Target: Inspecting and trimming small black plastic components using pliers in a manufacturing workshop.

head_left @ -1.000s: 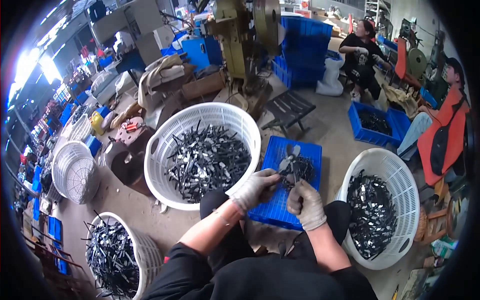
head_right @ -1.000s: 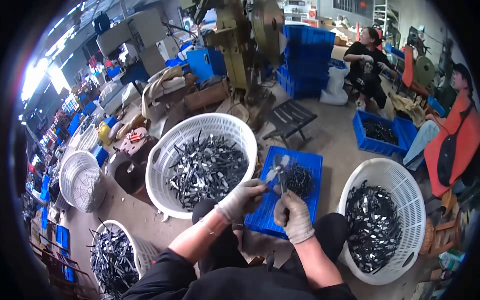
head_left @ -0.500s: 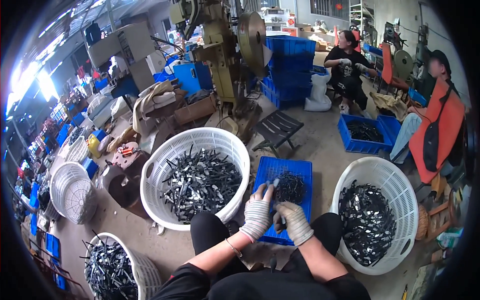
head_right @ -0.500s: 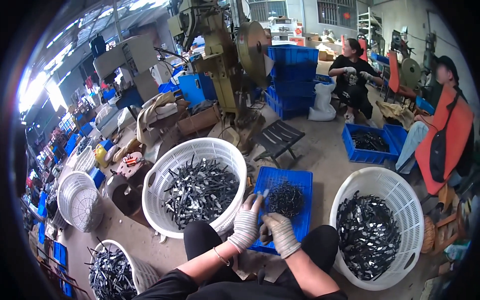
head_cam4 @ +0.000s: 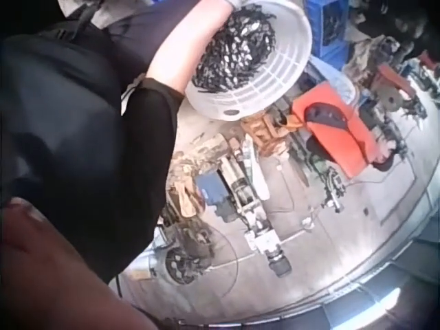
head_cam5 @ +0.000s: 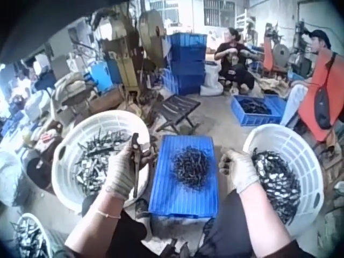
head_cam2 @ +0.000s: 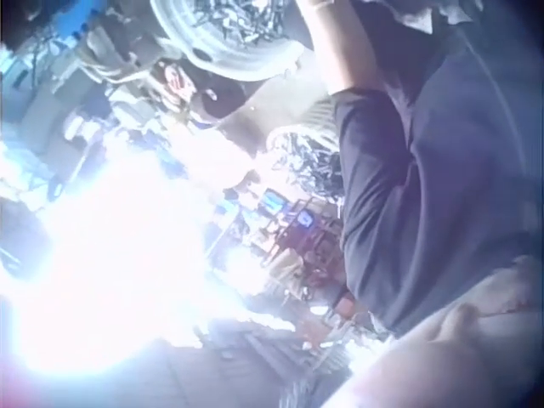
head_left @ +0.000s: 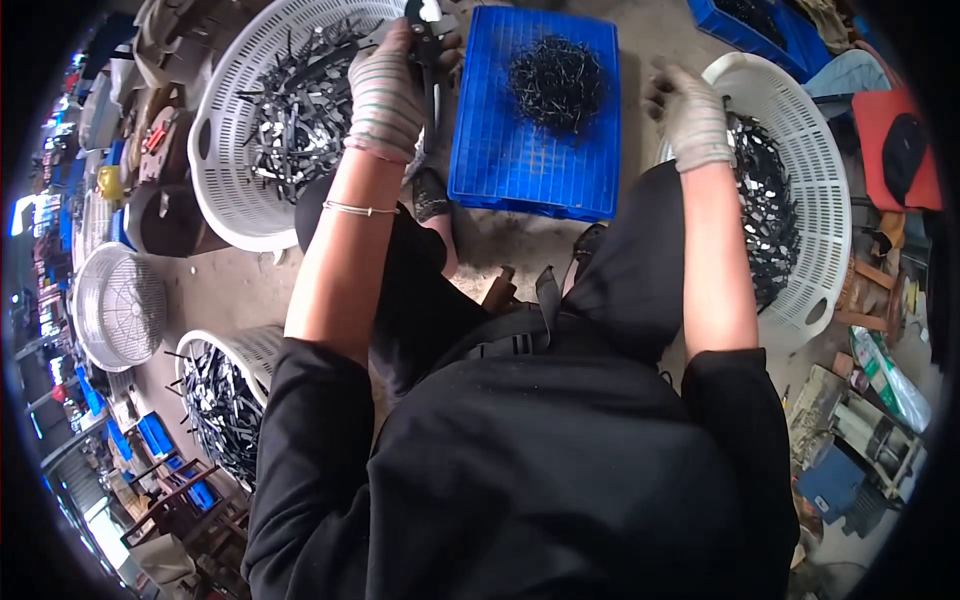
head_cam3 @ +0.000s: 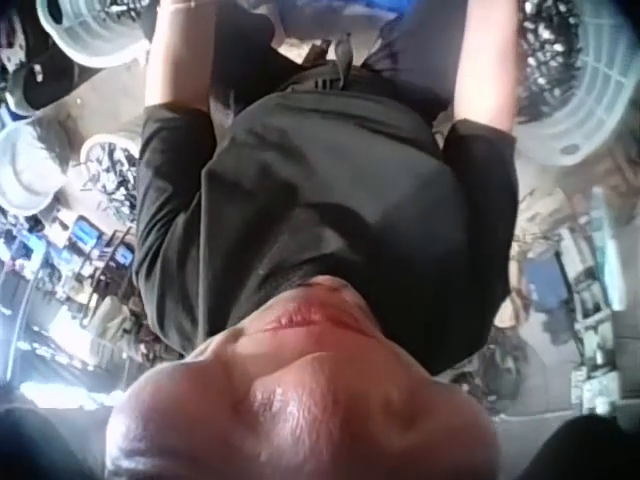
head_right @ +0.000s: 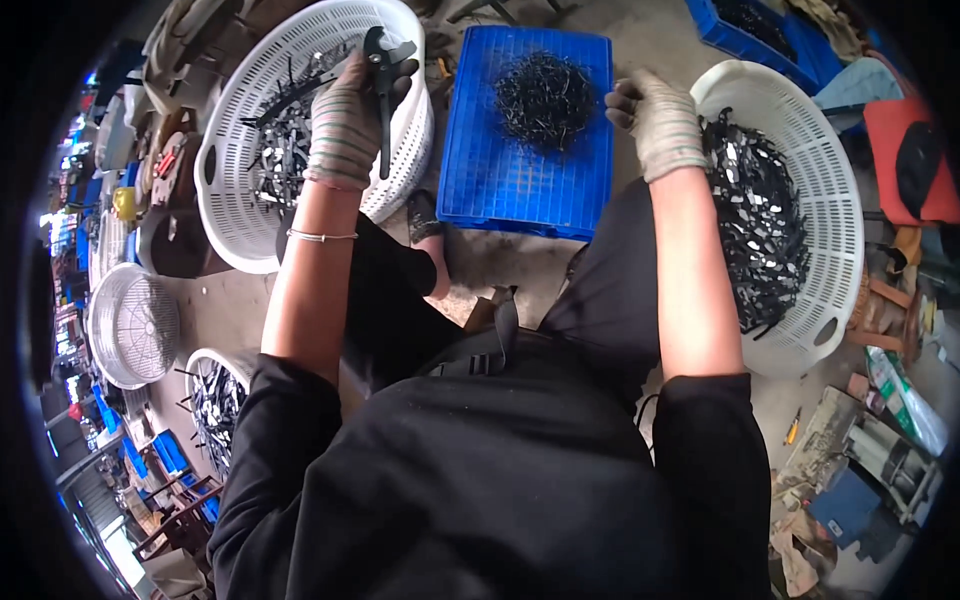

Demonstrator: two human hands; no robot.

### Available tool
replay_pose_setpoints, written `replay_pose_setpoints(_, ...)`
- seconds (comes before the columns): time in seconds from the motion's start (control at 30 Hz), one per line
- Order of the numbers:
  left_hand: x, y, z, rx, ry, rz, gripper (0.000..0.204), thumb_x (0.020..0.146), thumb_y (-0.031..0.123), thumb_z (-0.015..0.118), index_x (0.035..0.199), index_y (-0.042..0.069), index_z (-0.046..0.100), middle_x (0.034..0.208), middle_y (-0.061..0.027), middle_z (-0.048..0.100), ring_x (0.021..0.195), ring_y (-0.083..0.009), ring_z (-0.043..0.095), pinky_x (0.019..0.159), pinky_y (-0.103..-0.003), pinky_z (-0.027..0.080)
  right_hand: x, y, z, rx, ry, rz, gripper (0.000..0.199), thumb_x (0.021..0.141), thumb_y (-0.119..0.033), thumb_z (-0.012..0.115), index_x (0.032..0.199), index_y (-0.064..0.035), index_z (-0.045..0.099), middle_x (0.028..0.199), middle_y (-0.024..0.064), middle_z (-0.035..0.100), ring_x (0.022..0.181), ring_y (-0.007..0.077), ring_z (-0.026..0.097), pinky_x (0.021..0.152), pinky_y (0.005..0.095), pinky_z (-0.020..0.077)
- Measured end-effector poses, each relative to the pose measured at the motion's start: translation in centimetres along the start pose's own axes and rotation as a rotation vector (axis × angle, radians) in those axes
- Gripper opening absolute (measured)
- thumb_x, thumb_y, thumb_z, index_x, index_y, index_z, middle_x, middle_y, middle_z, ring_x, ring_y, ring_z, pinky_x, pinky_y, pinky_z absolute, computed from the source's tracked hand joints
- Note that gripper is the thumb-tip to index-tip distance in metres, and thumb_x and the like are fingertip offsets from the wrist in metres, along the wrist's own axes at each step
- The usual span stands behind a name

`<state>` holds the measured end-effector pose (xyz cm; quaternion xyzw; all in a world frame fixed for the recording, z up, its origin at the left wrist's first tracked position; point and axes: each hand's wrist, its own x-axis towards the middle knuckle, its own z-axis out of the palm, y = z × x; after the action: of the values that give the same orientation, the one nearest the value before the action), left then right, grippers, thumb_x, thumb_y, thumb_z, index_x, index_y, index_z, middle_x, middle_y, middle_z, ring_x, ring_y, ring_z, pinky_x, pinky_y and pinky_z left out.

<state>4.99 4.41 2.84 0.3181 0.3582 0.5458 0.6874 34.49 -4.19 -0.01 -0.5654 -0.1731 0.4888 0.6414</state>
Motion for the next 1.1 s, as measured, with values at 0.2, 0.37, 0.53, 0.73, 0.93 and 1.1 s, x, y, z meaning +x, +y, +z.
replay_pose_setpoints(0.2,-0.2,-2.7,-2.8,-0.286,0.114,-0.186,0.026,0.096,0.021,0.046,0.106,-0.002,0.051,0.095,-0.0169,0.063,0.075,-0.03,0.065,0.061,-0.034,0.057,5.6,7.4,0.8,-0.225,0.016,0.183,0.018,0.083,-0.018,0.062,0.095,-0.0051,0.057,0.072,0.0064,0.061,0.06,0.0175,0.061,0.05,0.0308,0.0528)
replay_pose_setpoints(0.37,1.4,-0.9,-2.6,-0.161,0.008,0.118,0.02,0.095,0.013,0.049,0.106,-0.002,0.055,0.098,-0.0118,0.063,0.084,-0.0205,0.063,0.071,-0.032,0.055,8.5,9.7,2.1,-0.353,0.078,0.218,0.02,0.082,-0.017,0.061,0.098,-0.0054,0.057,0.072,0.0067,0.061,0.059,0.0181,0.061,0.051,0.0332,0.0518)
replay_pose_setpoints(0.53,1.6,-0.1,-3.1,-0.361,-0.061,-0.095,0.028,0.098,0.021,0.042,0.113,0.0,0.052,0.094,-0.0179,0.064,0.075,-0.0226,0.065,0.066,-0.027,0.057,14.3,10.9,1.5,-0.517,0.327,0.024,0.014,0.078,-0.017,0.064,0.084,-0.0058,0.059,0.069,0.0065,0.059,0.055,0.0172,0.057,0.047,0.03,0.0465)
replay_pose_setpoints(0.73,-0.1,1.1,-3.6,-0.283,0.064,-0.221,0.028,0.097,0.026,0.044,0.113,0.005,0.053,0.097,-0.0177,0.065,0.073,-0.0222,0.066,0.062,-0.026,0.056,21.1,10.2,0.2,-1.281,0.162,-0.153,0.039,0.075,-0.03,0.067,0.104,-0.0041,0.068,0.089,0.0132,0.067,0.075,0.0205,0.062,0.069,0.0347,0.0482)
replay_pose_setpoints(0.93,1.0,-0.6,-3.0,-0.27,0.1,-0.087,0.03,0.095,0.023,0.049,0.11,-0.002,0.053,0.094,-0.017,0.062,0.078,-0.024,0.066,0.063,-0.028,0.057,21.8,10.3,2.3,-1.785,-0.239,-0.333,0.028,0.078,-0.029,0.062,0.099,-0.0116,0.07,0.102,0.0134,0.067,0.098,0.0318,0.062,0.086,0.0388,0.0476)
replay_pose_setpoints(1.1,1.1,-0.6,-2.7,-0.355,0.084,-0.129,0.032,0.093,0.021,0.055,0.107,-0.007,0.054,0.093,-0.0165,0.061,0.078,-0.0257,0.066,0.058,-0.029,0.057,20.7,8.8,0.1,-1.589,-0.221,-0.4,0.025,0.08,-0.025,0.06,0.097,-0.0104,0.07,0.093,0.0129,0.068,0.087,0.0275,0.065,0.08,0.036,0.0493)
